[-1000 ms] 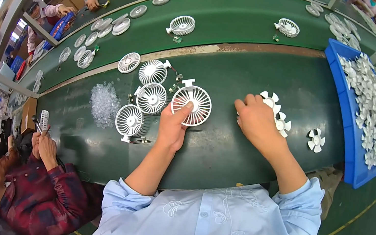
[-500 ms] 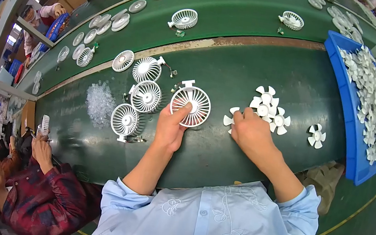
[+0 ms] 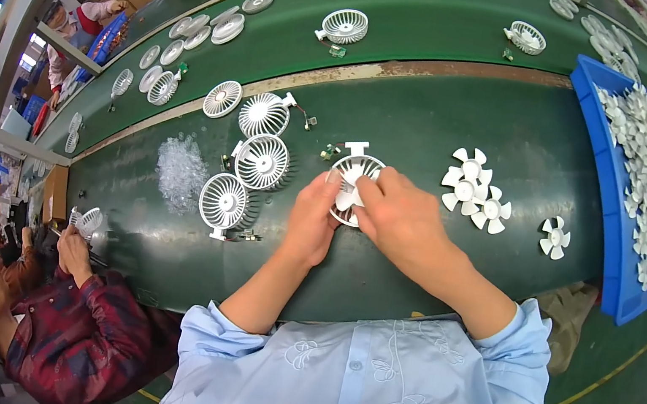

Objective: The person assembles small fans by fitting fan blades into fan housings by hand, then places the assembled units onto the conveyor belt.

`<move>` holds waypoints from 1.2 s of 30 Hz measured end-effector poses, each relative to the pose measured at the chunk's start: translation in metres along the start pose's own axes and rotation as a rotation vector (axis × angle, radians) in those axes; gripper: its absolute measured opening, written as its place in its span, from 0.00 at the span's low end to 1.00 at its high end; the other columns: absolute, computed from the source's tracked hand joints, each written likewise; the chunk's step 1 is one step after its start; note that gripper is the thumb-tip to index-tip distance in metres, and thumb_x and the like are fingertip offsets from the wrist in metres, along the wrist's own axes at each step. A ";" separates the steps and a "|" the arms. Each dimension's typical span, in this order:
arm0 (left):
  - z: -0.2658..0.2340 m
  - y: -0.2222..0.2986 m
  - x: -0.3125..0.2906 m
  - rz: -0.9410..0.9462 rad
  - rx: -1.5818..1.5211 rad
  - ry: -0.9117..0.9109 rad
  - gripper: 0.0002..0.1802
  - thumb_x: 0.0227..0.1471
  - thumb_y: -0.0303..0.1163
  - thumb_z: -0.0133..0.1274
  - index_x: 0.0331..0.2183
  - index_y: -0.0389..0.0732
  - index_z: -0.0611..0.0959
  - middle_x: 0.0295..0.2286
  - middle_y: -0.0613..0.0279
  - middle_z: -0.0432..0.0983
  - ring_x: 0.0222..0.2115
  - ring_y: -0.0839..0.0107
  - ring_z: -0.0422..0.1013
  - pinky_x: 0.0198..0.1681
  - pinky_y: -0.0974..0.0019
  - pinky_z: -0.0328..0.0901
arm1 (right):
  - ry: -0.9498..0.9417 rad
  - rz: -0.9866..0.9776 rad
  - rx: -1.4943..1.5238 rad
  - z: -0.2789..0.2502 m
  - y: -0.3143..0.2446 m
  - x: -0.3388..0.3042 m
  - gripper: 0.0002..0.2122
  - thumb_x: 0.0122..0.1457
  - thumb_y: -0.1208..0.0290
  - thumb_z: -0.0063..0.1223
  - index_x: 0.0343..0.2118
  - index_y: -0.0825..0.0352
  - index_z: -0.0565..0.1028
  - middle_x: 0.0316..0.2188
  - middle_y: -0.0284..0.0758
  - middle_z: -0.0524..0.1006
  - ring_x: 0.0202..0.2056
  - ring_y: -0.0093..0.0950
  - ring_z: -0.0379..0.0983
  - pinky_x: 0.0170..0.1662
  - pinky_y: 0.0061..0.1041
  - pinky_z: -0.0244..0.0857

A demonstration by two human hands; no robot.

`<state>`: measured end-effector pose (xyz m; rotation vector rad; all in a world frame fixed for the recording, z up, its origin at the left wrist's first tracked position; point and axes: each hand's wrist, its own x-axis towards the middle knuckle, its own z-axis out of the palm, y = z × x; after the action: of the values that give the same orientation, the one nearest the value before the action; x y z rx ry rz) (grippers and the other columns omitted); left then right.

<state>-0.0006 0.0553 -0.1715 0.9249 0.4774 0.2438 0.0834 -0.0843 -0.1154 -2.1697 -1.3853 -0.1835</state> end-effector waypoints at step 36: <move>-0.020 -0.023 0.014 0.229 0.485 -0.023 0.16 0.58 0.27 0.50 0.47 0.30 0.72 0.35 0.58 0.76 0.34 0.75 0.74 0.40 0.71 0.70 | -0.056 0.931 1.072 0.042 0.157 0.150 0.08 0.56 0.69 0.57 0.37 0.67 0.76 0.30 0.34 0.79 0.27 0.21 0.76 0.27 0.18 0.69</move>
<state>0.0016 0.0613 -0.2047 1.4591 0.4150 0.3322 0.2813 0.0073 -0.1504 -1.6034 -0.1985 0.7831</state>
